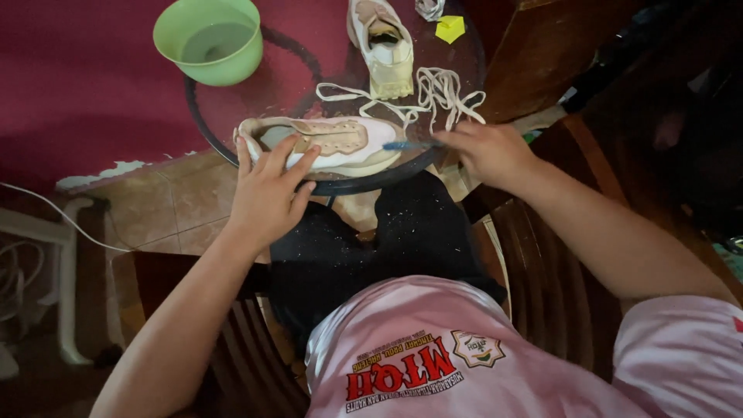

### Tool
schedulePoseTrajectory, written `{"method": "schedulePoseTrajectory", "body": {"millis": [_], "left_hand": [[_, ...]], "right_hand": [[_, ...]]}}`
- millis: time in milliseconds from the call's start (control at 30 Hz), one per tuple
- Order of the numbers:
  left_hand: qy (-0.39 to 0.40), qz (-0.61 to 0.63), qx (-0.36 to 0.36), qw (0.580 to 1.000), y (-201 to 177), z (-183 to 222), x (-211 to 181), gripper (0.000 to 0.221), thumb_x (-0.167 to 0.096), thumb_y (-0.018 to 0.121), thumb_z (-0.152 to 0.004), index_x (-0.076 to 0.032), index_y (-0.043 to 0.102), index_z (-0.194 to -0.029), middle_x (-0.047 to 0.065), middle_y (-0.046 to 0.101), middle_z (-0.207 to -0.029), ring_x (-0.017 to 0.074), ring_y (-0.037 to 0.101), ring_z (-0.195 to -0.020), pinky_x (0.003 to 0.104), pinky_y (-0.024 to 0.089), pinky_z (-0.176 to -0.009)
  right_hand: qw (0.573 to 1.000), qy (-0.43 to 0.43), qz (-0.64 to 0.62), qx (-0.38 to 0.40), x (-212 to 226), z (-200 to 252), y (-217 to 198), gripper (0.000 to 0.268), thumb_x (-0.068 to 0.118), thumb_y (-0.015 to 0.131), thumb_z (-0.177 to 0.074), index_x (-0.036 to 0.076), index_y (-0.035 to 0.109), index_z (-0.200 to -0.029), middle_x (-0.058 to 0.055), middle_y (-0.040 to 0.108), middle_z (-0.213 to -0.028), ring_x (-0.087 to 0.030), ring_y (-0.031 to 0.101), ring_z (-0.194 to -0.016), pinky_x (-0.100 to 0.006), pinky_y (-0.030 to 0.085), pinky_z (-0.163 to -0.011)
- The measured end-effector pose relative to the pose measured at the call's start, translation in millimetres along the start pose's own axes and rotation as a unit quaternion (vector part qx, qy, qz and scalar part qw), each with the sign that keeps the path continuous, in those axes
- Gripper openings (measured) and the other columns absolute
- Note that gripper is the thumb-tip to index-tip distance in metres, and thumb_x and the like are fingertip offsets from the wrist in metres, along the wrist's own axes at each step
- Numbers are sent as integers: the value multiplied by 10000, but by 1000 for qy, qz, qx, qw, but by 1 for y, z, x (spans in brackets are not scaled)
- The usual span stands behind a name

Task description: Cleaning a white sneaker by scrubbing it with a toothbrush and soapy water.

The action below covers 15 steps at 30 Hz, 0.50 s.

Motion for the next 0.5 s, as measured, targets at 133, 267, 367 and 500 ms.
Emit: {"method": "schedulePoseTrajectory", "body": {"millis": [133,267,367,500], "left_hand": [[3,18,-6,1000,-2,-2,1,535,-295,667,-975,-219,583,-1498,133,501,-1503,382,598,-1200,751,87,-1150],[2,94,-17,995,-6,-2,10,550,-315,743,-909,-250,630,-1444,77,531,-1490,325,579,-1283,684,37,-1181],[13,135,-28,990,-7,-1,14,527,-295,764,-891,-248,658,-1405,61,565,-1466,306,585,-1303,648,3,-1189],[-1,189,-40,981,-9,1,15,476,-289,794,-867,-250,700,-1332,36,599,-1449,284,598,-1310,635,-28,-1193]], "right_hand": [[999,28,38,22,-30,-10,-13,428,174,575,-966,294,687,-1361,-50,731,-1078,-319,734,-924,-446,612,-734],[998,-21,-29,-44,-14,-8,-9,325,177,576,-1002,223,718,-1291,-73,701,-1066,-335,712,-938,-448,590,-759],[995,-78,-16,-63,-20,-6,-5,378,99,567,-952,191,716,-1287,-78,657,-918,-325,689,-876,-433,576,-753],[991,7,86,-107,-61,-6,-5,269,212,605,-1023,251,730,-1258,8,584,-865,-219,669,-793,-360,561,-732]]}}
Point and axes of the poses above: each hand's wrist, its own z-axis away from the middle knuckle, its own y-axis out of the palm, x = y × z, the point moved 5 cm from there along -z, towards the middle knuckle
